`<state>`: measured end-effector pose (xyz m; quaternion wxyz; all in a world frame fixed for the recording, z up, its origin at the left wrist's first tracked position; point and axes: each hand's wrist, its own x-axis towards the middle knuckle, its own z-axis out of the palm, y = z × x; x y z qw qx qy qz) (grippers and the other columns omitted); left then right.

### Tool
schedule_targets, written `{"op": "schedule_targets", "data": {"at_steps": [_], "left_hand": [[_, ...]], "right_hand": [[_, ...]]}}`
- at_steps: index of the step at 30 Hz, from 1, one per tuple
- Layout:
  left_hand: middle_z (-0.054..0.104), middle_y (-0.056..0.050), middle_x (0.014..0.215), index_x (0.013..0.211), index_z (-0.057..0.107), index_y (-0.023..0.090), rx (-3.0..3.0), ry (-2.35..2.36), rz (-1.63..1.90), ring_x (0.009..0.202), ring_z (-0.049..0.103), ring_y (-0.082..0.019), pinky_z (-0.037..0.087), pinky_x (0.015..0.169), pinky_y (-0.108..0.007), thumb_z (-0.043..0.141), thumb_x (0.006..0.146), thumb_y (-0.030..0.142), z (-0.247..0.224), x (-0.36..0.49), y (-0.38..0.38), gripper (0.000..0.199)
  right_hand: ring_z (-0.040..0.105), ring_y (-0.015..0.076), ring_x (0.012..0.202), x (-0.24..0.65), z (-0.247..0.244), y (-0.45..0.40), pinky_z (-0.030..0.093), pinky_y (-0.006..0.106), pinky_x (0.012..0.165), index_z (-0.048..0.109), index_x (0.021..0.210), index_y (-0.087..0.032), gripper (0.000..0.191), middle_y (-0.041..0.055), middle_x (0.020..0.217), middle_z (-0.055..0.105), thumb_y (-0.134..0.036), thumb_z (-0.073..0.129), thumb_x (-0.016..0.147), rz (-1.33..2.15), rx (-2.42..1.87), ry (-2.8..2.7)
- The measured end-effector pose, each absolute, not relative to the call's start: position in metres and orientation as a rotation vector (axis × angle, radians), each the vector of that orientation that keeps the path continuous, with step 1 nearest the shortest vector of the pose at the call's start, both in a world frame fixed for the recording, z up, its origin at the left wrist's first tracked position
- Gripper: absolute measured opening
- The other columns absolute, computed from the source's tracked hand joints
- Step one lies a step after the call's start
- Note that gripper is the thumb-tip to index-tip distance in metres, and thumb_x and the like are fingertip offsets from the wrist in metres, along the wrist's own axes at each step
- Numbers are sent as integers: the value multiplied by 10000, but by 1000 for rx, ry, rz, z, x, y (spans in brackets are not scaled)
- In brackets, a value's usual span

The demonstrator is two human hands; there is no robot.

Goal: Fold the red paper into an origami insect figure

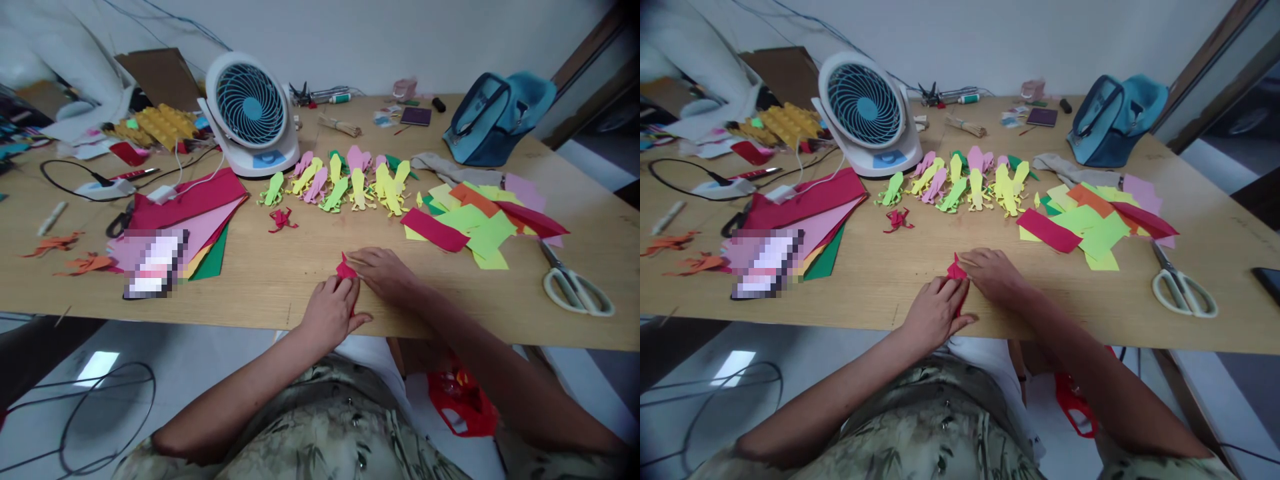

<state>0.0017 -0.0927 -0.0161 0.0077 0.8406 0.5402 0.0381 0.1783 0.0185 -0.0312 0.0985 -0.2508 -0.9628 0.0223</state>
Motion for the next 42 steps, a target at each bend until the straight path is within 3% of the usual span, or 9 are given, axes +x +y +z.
{"op": "schedule_targets", "data": {"at_steps": [5,12,17,20,24,29,33,36,42], "left_hand": [[599,-140,1264,1469,440,123,2597,1698,88,1103,508,-294,448,879,-423,475,937,655,-12,3,-93,753],[610,-135,1229,1431,475,146,2580,1718,99,1124,498,-315,441,859,-435,520,916,650,-9,4,-92,722],[603,-130,1247,1435,474,166,2554,1734,103,1147,490,-315,434,879,-431,524,910,658,-10,4,-93,722],[602,-130,1252,1451,466,176,2544,1735,99,1158,484,-319,428,887,-431,516,914,659,-11,4,-93,723],[586,-139,1286,1437,486,166,2542,1738,126,1164,486,-323,429,902,-447,490,922,663,-14,3,-93,716],[585,-150,1332,1441,467,139,2529,1702,164,1203,493,-331,443,941,-468,541,911,637,-16,3,-98,731],[565,-157,1404,1452,446,140,2496,1568,339,1282,477,-332,423,1039,-491,523,969,532,-16,-17,-99,626],[542,-140,1444,1470,425,173,2457,1272,541,1313,492,-252,417,1100,-430,455,1025,370,-13,-45,-94,488],[610,-122,1348,1417,499,199,2416,1337,592,1240,541,-258,443,1079,-467,544,962,250,-11,-71,-77,460]], "right_hand": [[473,299,1358,173,-33,33,410,442,1010,534,1430,-166,503,101,1497,542,-131,468,933,22,-663,-2926],[519,325,1309,159,-31,45,457,461,931,614,1346,-174,496,124,1499,533,-67,499,876,20,-695,-2893],[516,312,1320,163,-32,37,443,488,1013,558,1399,-136,531,160,1492,533,-63,473,879,147,-821,-2767],[572,296,1244,168,-31,27,455,485,1025,593,1340,-126,451,178,1375,623,-108,469,907,274,-796,-2606],[648,219,1078,166,-31,16,517,395,944,657,1202,-179,334,122,1143,713,-149,422,967,542,-657,-2454],[667,201,1021,163,-37,14,528,352,893,665,1152,-189,292,100,1088,716,-154,442,968,598,-675,-2433],[660,223,1050,166,-36,9,528,378,902,651,1151,-184,271,111,1110,708,-153,476,947,567,-687,-2455],[646,234,1092,167,-33,1,528,396,928,641,1170,-195,275,119,1137,695,-155,513,930,588,-660,-2443],[625,255,1144,166,-32,-5,521,432,959,634,1219,-216,353,130,1200,661,-122,564,886,628,-674,-2418]]}}
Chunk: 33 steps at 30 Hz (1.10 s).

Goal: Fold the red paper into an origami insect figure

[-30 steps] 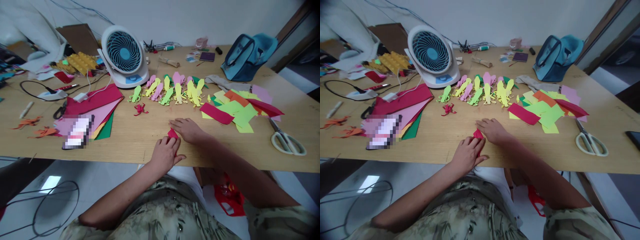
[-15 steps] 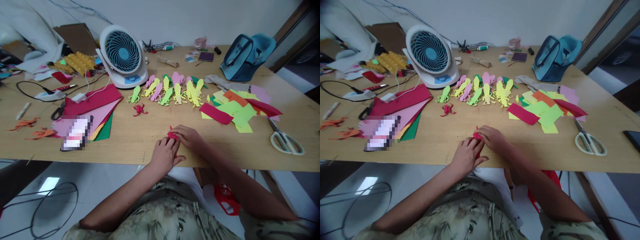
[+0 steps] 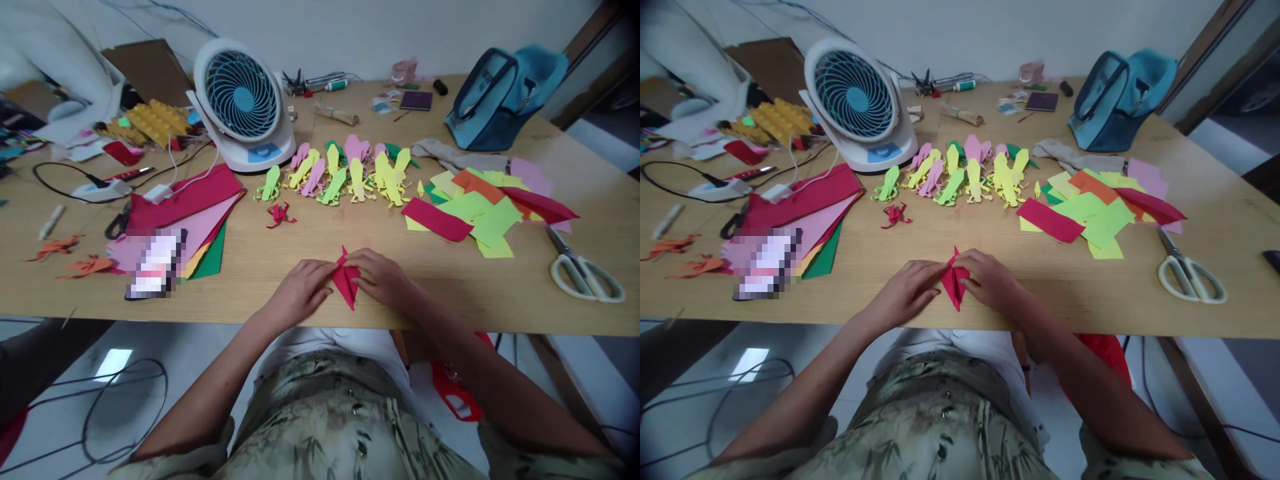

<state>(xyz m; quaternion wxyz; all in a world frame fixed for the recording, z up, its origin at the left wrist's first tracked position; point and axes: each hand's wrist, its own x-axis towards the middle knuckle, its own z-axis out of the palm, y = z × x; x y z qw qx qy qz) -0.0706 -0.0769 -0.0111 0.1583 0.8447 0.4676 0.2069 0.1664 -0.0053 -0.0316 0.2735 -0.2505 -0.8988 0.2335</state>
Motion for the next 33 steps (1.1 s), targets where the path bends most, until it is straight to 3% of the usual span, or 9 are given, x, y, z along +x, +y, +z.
{"op": "schedule_targets", "data": {"at_steps": [9,17,25,33], "left_hand": [[662,-97,1246,1310,590,210,2404,1290,600,1154,591,-230,488,1022,-431,594,926,207,-13,-63,-60,384],[691,-105,1192,1178,646,189,2409,1300,664,1120,606,-235,483,999,-416,572,960,291,-16,-61,-60,252],[692,-85,1139,1120,658,179,2356,1372,701,1061,608,-228,478,967,-409,583,904,197,-11,-52,-61,229],[615,-52,879,909,672,161,2204,1511,755,869,586,-190,486,810,-334,554,926,151,-18,-51,-59,120]], "right_hand": [[617,261,1144,167,-36,-4,518,447,963,635,1238,-227,374,126,1196,654,-126,563,885,642,-646,-2397],[608,261,1134,165,-37,-4,511,438,958,610,1202,-207,331,125,1165,661,-120,561,886,610,-618,-2399],[600,257,1141,165,-38,-4,507,429,947,598,1186,-203,290,129,1169,654,-134,543,910,595,-613,-2410],[598,271,1160,166,-35,-4,503,449,973,618,1189,-187,332,143,1194,653,-107,549,875,644,-642,-2411]]}}
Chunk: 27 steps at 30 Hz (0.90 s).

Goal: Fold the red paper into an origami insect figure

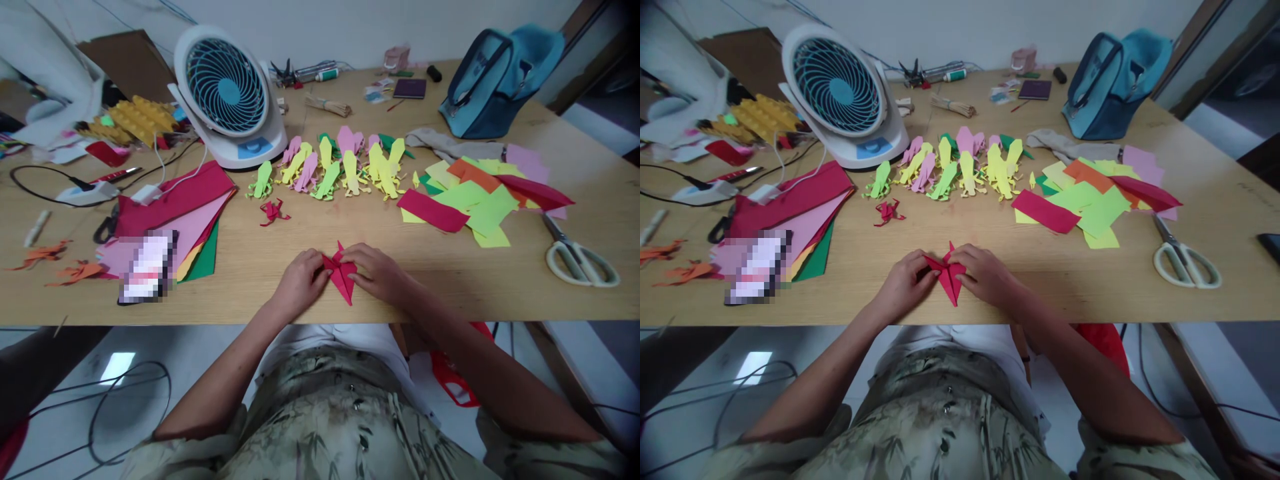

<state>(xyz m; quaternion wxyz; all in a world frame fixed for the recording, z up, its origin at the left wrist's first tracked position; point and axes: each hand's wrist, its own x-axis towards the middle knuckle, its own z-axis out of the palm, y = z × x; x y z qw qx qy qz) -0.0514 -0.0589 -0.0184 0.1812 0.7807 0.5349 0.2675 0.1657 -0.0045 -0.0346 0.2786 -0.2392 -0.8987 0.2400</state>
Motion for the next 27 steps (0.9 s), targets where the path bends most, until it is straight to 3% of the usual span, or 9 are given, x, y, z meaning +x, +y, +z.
{"op": "schedule_targets", "data": {"at_steps": [8,13,16,19,24,27], "left_hand": [[599,-42,832,870,653,152,2172,1500,556,797,571,-183,457,764,-309,537,909,133,-8,-53,-47,125],[626,-51,850,830,615,167,2230,1466,440,808,581,-194,452,782,-318,526,908,137,-4,-52,-39,121],[631,-17,815,909,572,177,2110,1530,517,729,579,-172,428,694,-289,587,886,150,-4,-52,-39,39],[615,17,785,981,522,184,2023,1574,629,676,567,-156,395,638,-266,650,854,154,-8,-52,-42,183],[593,-16,837,858,559,181,2230,1507,669,760,565,-166,423,694,-274,615,897,158,-16,-55,-44,72],[590,-32,875,884,609,171,2315,1488,707,790,576,-164,455,722,-275,575,928,145,-22,-57,-46,61]], "right_hand": [[614,266,1131,165,-40,-2,504,432,949,596,1112,-202,262,128,1164,660,-114,567,867,625,-624,-2390],[619,276,1105,164,-37,-5,490,427,938,554,1165,-184,337,136,1164,657,-125,596,837,643,-739,-2381],[610,277,1105,163,-33,-7,480,419,929,558,1179,-191,349,130,1172,651,-126,589,838,620,-738,-2408],[578,278,1147,162,-30,-7,467,417,948,568,1247,-187,394,135,1210,629,-121,564,859,597,-713,-2472],[555,269,1166,162,-34,-5,461,432,969,587,1348,-199,467,149,1244,577,-130,537,889,541,-702,-2538],[550,266,1185,163,-38,-4,451,445,986,610,1341,-221,469,143,1265,565,-128,538,887,516,-692,-2551]]}}
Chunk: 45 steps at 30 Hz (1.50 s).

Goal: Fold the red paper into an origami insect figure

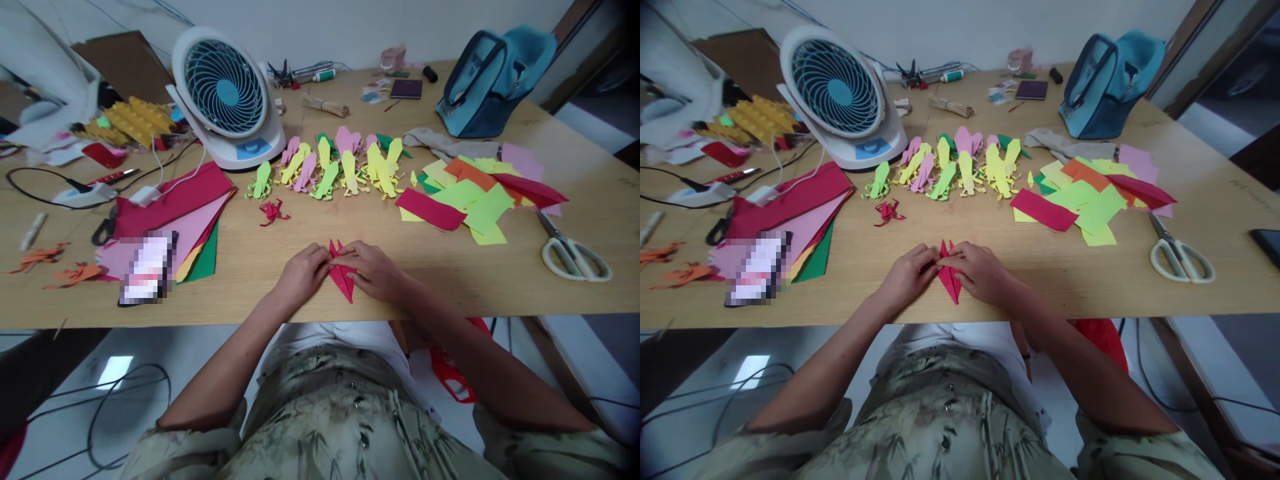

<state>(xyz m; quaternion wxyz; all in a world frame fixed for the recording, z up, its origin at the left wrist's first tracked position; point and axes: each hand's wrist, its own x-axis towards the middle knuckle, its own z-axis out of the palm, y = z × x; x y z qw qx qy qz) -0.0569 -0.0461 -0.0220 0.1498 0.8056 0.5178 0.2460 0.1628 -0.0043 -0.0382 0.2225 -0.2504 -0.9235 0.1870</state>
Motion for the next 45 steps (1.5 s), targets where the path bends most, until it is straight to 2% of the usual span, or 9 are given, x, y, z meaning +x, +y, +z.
{"op": "schedule_targets", "data": {"at_steps": [6,12,15,19,22,26,34,39,45], "left_hand": [[667,-83,1001,1018,678,159,2500,1394,838,924,624,-184,527,810,-305,530,982,173,-31,-59,-58,153],[689,-146,1211,1249,639,119,2787,1309,713,1062,614,-236,555,916,-397,485,1001,159,-35,-61,-78,295],[660,-170,1299,1280,621,83,2859,1279,641,1126,599,-247,545,968,-405,482,989,124,-36,-62,-81,325],[620,-181,1374,1317,601,64,2894,1267,509,1166,582,-260,547,961,-414,438,1003,133,-36,-64,-82,361],[595,-177,1411,1365,578,91,2884,1283,409,1185,576,-273,549,925,-433,413,1010,149,-34,-65,-82,395],[563,-168,1452,1391,561,100,2877,1297,285,1202,569,-286,532,920,-434,426,1000,148,-30,-65,-82,417],[516,-155,1501,1433,516,124,2860,1285,190,1245,546,-286,494,943,-421,456,984,147,-27,-67,-83,454],[468,-164,1537,1457,476,101,2883,1248,121,1279,517,-291,467,982,-424,454,975,140,-25,-70,-83,484],[448,-177,1546,1465,462,99,2903,1254,78,1251,533,-294,483,975,-419,446,974,136,-23,-70,-83,493]], "right_hand": [[566,286,1165,163,-41,-4,463,464,971,654,1251,-157,378,164,1243,584,-147,548,889,511,-683,-2514],[569,290,1164,163,-41,-5,470,476,972,643,1229,-179,370,151,1229,592,-136,563,870,552,-684,-2480],[596,264,1117,160,-38,-4,497,438,955,607,1219,-166,352,145,1184,602,-152,579,868,666,-751,-2384],[655,186,921,145,-28,1,522,344,873,624,1096,-172,201,108,1122,624,-195,559,908,756,-1106,-2230],[655,209,962,128,-18,7,497,342,895,661,1003,-185,163,104,1076,656,-284,545,946,656,-1421,-2256],[665,257,986,113,-7,14,494,353,844,684,967,-205,299,125,1077,692,-425,483,989,556,-1685,-2296],[672,267,1014,110,-3,21,473,329,810,709,1022,-160,341,169,1104,731,-318,407,1012,476,-1760,-2354],[681,250,914,108,-3,19,461,321,742,715,934,-206,366,111,1000,753,-443,443,994,552,-1754,-2349],[656,210,865,110,-11,17,425,296,704,685,899,-221,231,59,929,742,-376,526,959,527,-1693,-2329]]}}
